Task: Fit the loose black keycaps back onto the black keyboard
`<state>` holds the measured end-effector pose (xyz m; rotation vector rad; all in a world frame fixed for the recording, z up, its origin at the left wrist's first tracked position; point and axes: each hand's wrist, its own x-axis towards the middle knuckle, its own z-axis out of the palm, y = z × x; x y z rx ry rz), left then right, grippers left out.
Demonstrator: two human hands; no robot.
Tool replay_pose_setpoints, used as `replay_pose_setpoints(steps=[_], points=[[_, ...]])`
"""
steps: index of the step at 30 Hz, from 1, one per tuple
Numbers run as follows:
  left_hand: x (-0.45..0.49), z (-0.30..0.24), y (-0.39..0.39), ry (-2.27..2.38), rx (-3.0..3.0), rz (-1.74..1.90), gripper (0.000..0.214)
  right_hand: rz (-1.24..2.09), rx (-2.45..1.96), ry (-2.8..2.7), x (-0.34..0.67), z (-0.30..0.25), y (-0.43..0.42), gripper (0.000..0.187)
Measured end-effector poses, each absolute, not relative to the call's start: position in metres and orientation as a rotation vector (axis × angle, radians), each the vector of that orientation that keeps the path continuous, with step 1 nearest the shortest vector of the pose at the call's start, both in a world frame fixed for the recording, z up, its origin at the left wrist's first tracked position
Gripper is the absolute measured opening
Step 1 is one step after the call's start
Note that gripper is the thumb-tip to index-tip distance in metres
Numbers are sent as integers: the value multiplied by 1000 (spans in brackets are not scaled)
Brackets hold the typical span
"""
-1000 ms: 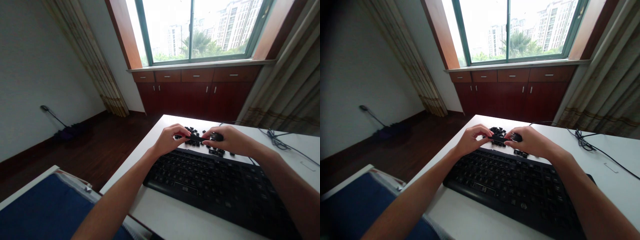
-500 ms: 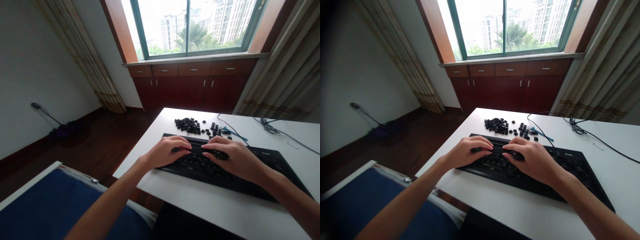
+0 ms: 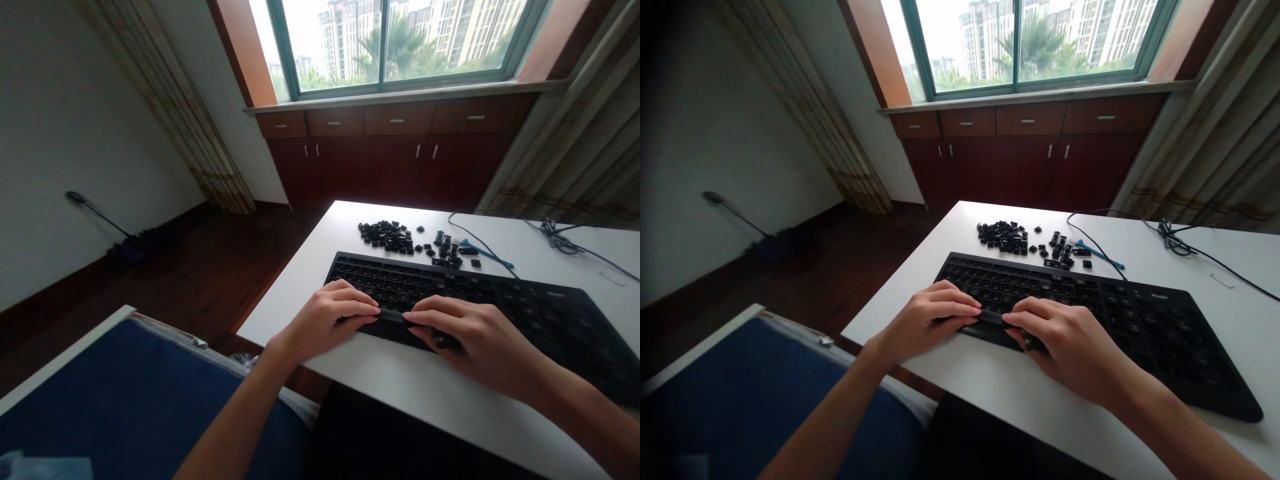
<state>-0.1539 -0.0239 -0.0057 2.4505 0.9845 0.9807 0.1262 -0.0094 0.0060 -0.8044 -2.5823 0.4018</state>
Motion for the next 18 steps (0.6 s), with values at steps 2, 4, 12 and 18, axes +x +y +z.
replay_pose_setpoints(steps=[2, 4, 12, 18], points=[[-154, -5, -25, 983, 2439, 982, 19, 387, -793, -2598, 126, 6, -12, 27], [-154, -5, -25, 986, 2426, 986, 20, 381, -782, -2603, 127, 4, -12, 29], [-155, -8, -24, 1021, 2417, 956, 22, 366, -789, -2567, 126, -1, -12, 42], [-158, -10, -25, 1031, 2413, 937, 24, 407, -806, -2583, 124, 5, -13, 35]])
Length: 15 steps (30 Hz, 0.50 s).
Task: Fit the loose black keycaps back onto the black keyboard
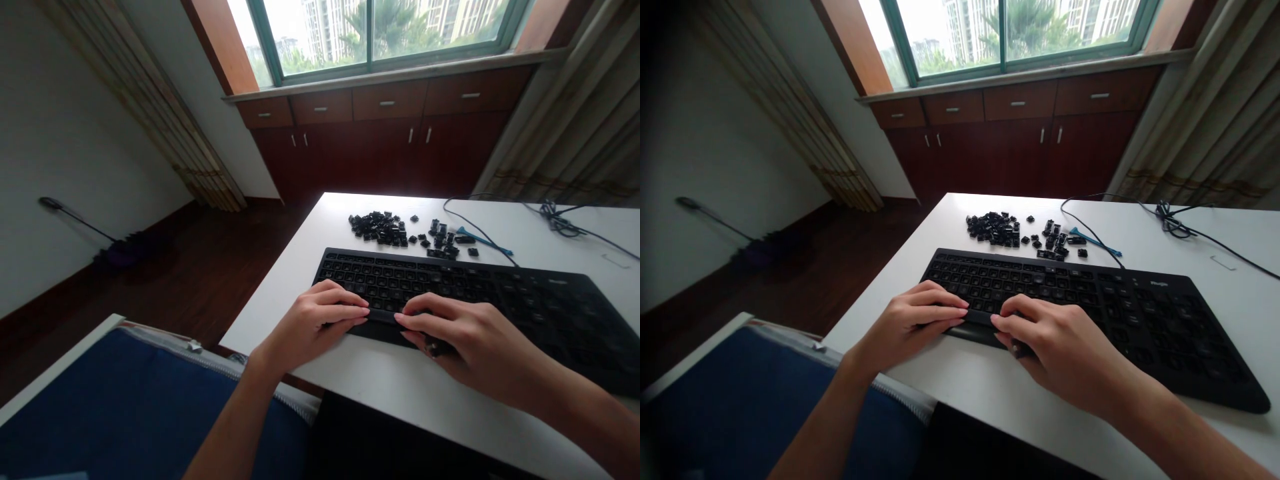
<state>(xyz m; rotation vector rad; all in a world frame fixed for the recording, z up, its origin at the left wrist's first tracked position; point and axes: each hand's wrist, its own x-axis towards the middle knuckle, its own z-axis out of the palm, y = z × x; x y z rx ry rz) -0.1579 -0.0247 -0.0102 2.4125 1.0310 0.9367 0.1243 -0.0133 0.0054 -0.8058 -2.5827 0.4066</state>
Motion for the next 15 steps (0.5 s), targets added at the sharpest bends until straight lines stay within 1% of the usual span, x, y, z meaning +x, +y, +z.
replay_pose_setpoints(steps=[5, 9, 10, 12, 14, 15], points=[[-159, -12, -24, 1014, 2423, 928, 26, 401, -820, -2603, 127, 6, -13, 35], [-158, -9, -26, 1045, 2369, 947, 32, 342, -816, -2395, 127, 13, -11, 31], [-158, -9, -27, 1064, 2350, 957, 36, 354, -825, -2298, 127, 17, -12, 24], [-157, -8, -29, 1098, 2326, 988, 42, 415, -854, -2079, 125, 26, -16, 3], [-157, -7, -31, 1111, 2333, 1033, 41, 557, -922, -1886, 121, 34, -20, 28], [-157, -7, -32, 1111, 2345, 1053, 39, 668, -948, -1796, 119, 37, -22, 38]])
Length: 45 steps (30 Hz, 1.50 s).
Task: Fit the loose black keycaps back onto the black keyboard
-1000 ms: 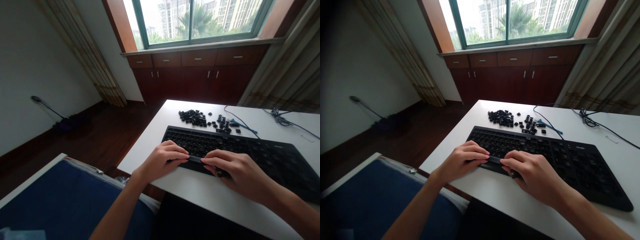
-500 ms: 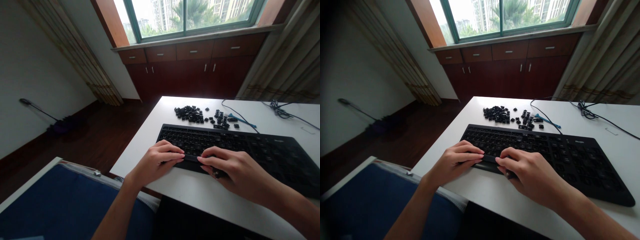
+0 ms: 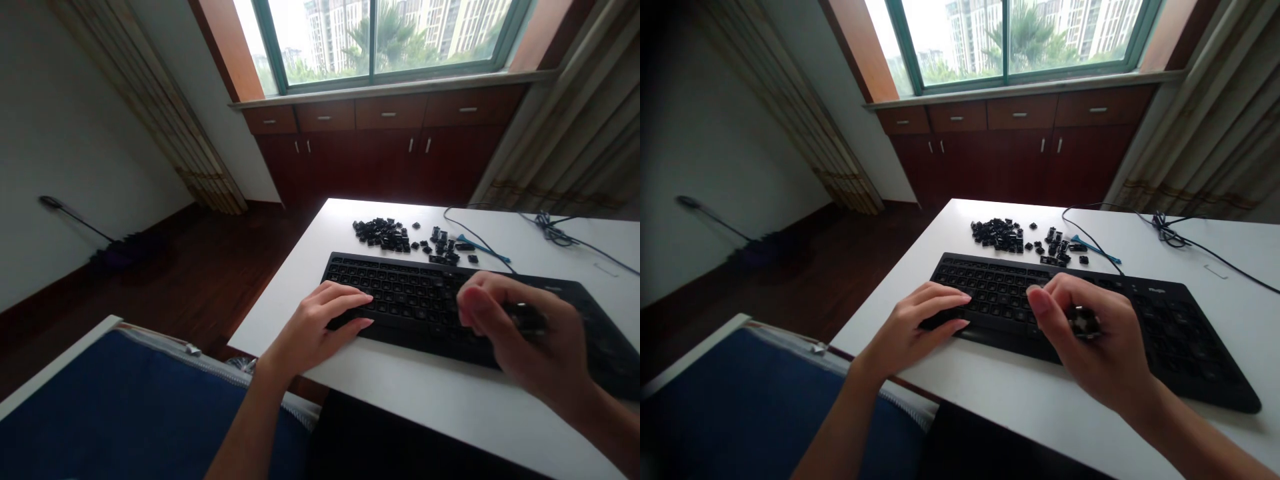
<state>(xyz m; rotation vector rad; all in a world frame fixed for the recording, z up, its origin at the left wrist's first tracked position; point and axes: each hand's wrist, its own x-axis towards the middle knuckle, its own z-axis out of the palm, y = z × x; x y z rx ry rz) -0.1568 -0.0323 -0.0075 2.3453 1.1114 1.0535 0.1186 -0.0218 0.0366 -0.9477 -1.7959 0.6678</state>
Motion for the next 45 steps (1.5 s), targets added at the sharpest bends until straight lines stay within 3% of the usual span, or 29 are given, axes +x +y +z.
replay_pose_setpoints(steps=[3, 9, 16, 20, 30, 36, 45], points=[[-156, -8, -35, 1120, 2381, 1078, 33, 1037, -903, -1511, 107, 40, -21, 53], [-157, -8, -38, 1206, 2366, 1018, 33, 1432, -863, -1437, 83, 58, -14, 44], [-159, -11, -37, 1182, 2388, 1000, 31, 1221, -637, -1293, 69, 49, -21, 53], [-160, -13, -37, 1164, 2438, 985, 28, 1292, -794, -1345, 63, 25, -13, 51], [-163, -10, -39, 1160, 2443, 1013, 32, 1324, -687, -1340, 50, 50, -9, 51], [-179, -14, -40, 1499, 2289, 1229, 33, 1422, -578, -1367, 28, 58, -5, 51], [-183, -18, -41, 1580, 2285, 1137, 28, 1504, -580, -1323, 0, 44, 7, 51]])
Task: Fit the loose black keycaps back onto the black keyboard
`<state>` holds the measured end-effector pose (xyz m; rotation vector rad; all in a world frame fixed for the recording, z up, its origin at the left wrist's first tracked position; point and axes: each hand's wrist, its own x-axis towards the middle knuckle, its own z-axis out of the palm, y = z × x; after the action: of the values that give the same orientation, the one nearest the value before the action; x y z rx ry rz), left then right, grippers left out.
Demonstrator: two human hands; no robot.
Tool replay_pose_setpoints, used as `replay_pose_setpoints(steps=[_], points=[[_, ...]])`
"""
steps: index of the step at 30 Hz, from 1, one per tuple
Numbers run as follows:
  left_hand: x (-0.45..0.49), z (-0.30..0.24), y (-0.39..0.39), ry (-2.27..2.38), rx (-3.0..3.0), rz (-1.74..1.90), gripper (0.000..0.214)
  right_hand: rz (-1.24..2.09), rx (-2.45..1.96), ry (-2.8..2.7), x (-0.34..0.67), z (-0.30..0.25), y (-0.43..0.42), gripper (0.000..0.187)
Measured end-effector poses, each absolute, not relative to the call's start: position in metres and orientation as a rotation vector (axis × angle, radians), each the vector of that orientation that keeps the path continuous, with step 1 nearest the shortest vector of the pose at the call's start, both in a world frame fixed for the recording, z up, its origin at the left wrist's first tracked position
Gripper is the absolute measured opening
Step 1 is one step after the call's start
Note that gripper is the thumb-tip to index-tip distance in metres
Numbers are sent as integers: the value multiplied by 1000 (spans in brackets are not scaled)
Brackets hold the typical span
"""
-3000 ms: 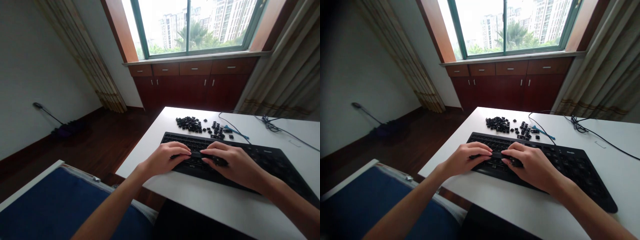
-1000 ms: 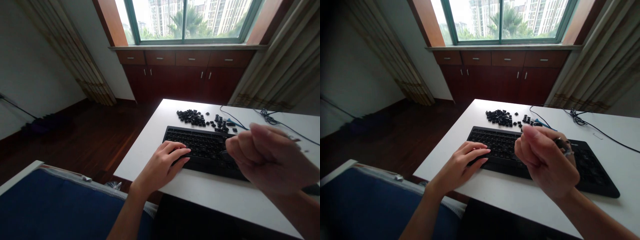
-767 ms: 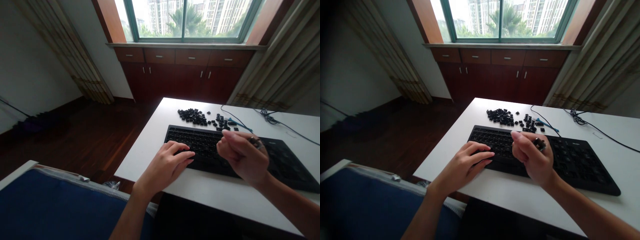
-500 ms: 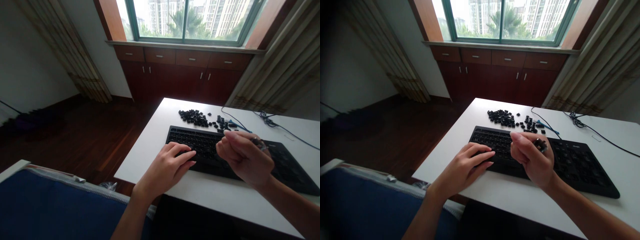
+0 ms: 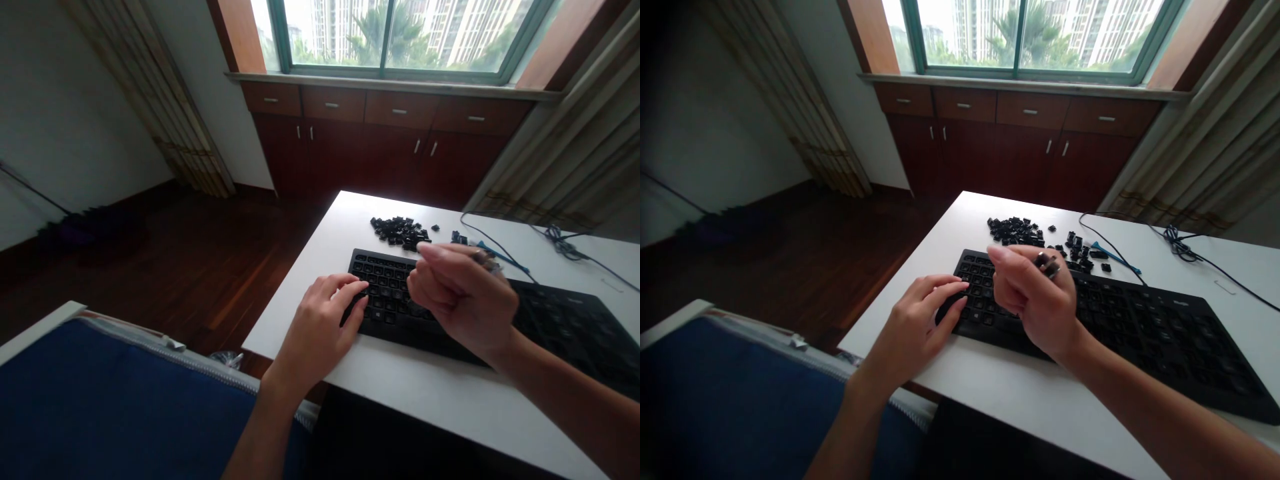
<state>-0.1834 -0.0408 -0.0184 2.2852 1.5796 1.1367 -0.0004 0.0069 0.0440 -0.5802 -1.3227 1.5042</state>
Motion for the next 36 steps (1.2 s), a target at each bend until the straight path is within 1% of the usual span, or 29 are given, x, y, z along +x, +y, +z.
replay_pose_setpoints(steps=[3, 6, 10, 13, 16, 19, 23, 28, 33, 36], points=[[-183, -18, -40, 1560, 2287, 1133, 26, 1489, -550, -1357, -3, 43, 3, 51], [-185, -19, -40, 1550, 2302, 1118, 25, 1554, -660, -1391, 3, 36, 1, 52], [-185, -17, -43, 1514, 2363, 1109, 23, 1464, -578, -1333, 26, 45, 0, 50], [-179, -12, -43, 1364, 2495, 1066, 25, 1478, -604, -1321, 37, 43, -1, 51], [-170, -9, -43, 1149, 2661, 914, 29, 1507, -704, -1373, 39, 32, -2, 51], [-164, -8, -42, 1055, 2733, 813, 28, 1509, -674, -1353, 40, 31, -2, 50], [-164, -9, -42, 1082, 2730, 826, 29, 1492, -603, -1335, 43, 34, -4, 51], [-165, -9, -43, 1138, 2705, 818, 30, 1506, -730, -1382, 37, 32, -1, 52], [-165, -9, -43, 1155, 2662, 822, 34, 1477, -585, -1388, 32, 49, 0, 52], [-165, -10, -43, 1176, 2633, 831, 37, 1497, -650, -1402, 30, 38, 0, 53]])
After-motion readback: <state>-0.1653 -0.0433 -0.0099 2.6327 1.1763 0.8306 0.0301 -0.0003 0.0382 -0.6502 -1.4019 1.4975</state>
